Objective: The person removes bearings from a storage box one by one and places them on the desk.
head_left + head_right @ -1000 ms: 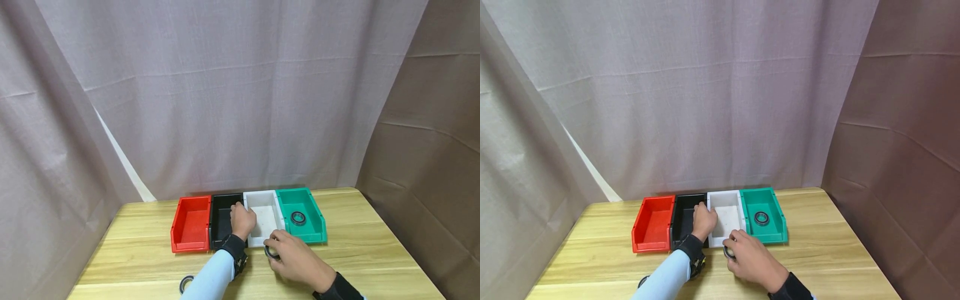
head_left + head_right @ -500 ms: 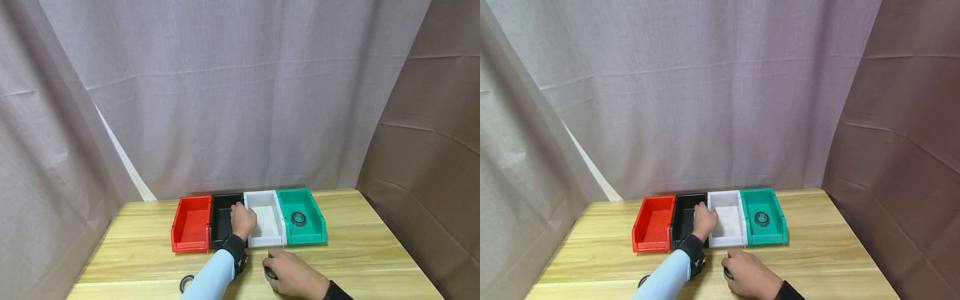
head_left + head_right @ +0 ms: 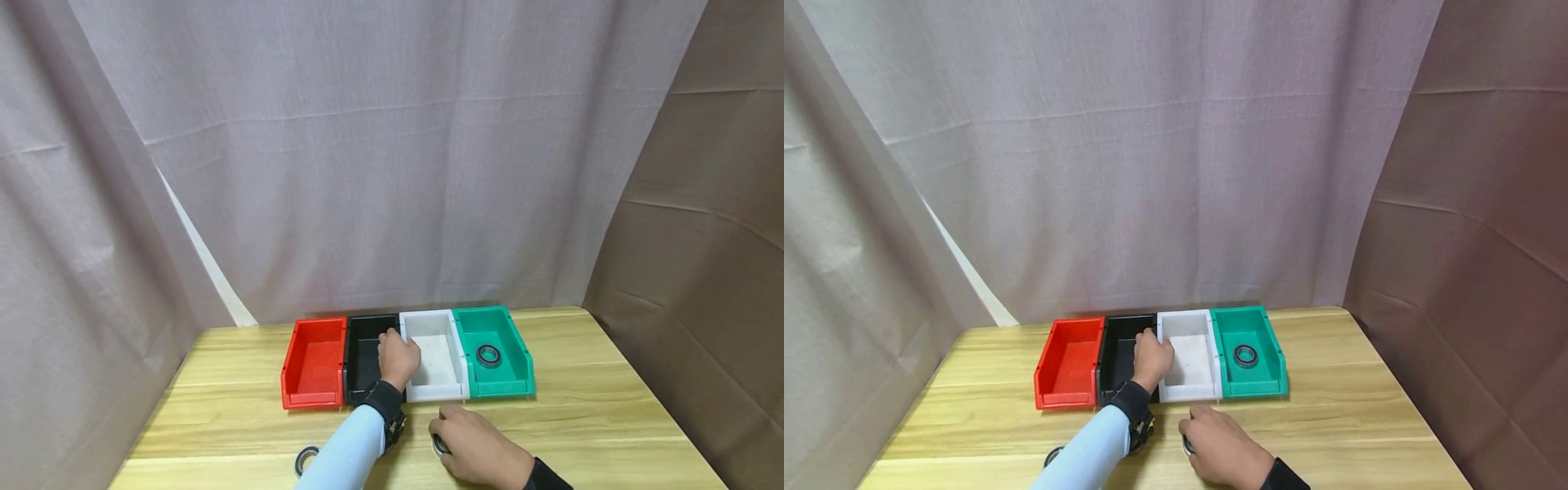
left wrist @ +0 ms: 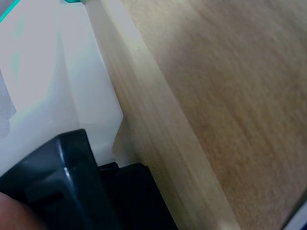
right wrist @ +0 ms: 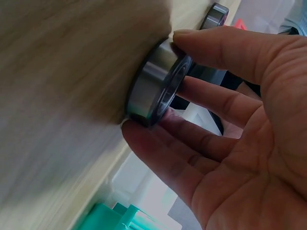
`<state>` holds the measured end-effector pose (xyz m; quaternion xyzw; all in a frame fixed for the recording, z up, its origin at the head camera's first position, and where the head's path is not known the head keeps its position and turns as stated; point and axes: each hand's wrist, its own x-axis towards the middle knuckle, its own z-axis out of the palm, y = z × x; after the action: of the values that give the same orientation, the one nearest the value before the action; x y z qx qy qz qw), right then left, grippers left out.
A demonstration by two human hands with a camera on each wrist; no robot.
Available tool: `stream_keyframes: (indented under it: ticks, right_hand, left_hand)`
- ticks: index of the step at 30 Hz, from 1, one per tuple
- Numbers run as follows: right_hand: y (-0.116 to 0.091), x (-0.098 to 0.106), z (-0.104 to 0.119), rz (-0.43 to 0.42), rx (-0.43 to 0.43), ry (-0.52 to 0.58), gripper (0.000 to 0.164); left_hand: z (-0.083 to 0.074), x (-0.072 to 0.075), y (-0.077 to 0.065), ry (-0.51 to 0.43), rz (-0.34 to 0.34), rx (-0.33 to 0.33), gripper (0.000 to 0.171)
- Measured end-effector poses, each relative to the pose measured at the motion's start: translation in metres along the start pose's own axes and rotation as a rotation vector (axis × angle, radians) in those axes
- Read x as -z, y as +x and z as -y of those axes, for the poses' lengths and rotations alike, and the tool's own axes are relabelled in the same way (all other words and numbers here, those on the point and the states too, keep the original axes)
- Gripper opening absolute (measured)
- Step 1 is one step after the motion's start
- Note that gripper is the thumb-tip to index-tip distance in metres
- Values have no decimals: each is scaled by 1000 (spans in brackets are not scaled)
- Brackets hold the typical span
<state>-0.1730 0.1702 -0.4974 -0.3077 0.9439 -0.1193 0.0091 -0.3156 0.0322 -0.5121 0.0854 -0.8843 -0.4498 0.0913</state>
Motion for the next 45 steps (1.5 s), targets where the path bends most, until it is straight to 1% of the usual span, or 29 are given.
stream_keyframes:
  ticks: [5, 10, 14, 17, 19, 23, 25, 27, 30, 32, 34, 36, 38, 42, 45]
  right_hand:
    - [1, 0, 1, 2, 3, -20, 9]
    - [2, 0, 0, -10, 8, -36, 11]
    - [1, 0, 1, -22, 14, -45, 12]
    - [1, 0, 1, -11, 6, -42, 13]
    - [1, 0, 1, -7, 6, -42, 13]
    - [1, -1, 1, -1, 5, -40, 12]
    - [0, -1, 2, 6, -1, -36, 12]
    - [-2, -2, 1, 12, -9, -33, 13]
    - [-5, -2, 0, 15, -14, -35, 17]
    - [-6, -2, -1, 7, -17, -19, 20]
    - [-8, -1, -1, -5, -28, 11, 23]
    - [-9, 1, -4, -35, -36, 34, 26]
    - [-10, 6, -7, -98, -41, 38, 29]
    - [-9, 18, -18, -270, -47, -20, 27]
    - [-9, 26, -27, -345, -82, -30, 26]
  left_hand:
    - [1, 0, 1, 13, -4, 6, 46]
    - [0, 1, -1, -7, 6, 17, 49]
    - [-1, 1, -1, -1, 3, 3, 48]
    - [-1, 1, 0, 9, -3, -15, 47]
    - [0, 1, 1, 11, -7, -14, 47]
    - [1, 1, 1, -35, -8, 18, 50]
    - [9, -5, 6, -64, -19, 33, 51]
    - [8, -5, 5, -97, -29, 51, 52]
    - [8, -5, 4, -120, -42, 60, 52]
    - [1, 2, -1, -124, -31, 75, 53]
    - [1, 3, -1, -111, -23, 74, 56]
    - [1, 4, 0, -83, -25, 65, 61]
    - [-1, 6, 0, -49, -34, 37, 66]
    - [-7, 14, 0, -11, -38, -50, 74]
    - [-12, 23, -7, -10, -11, -118, 76]
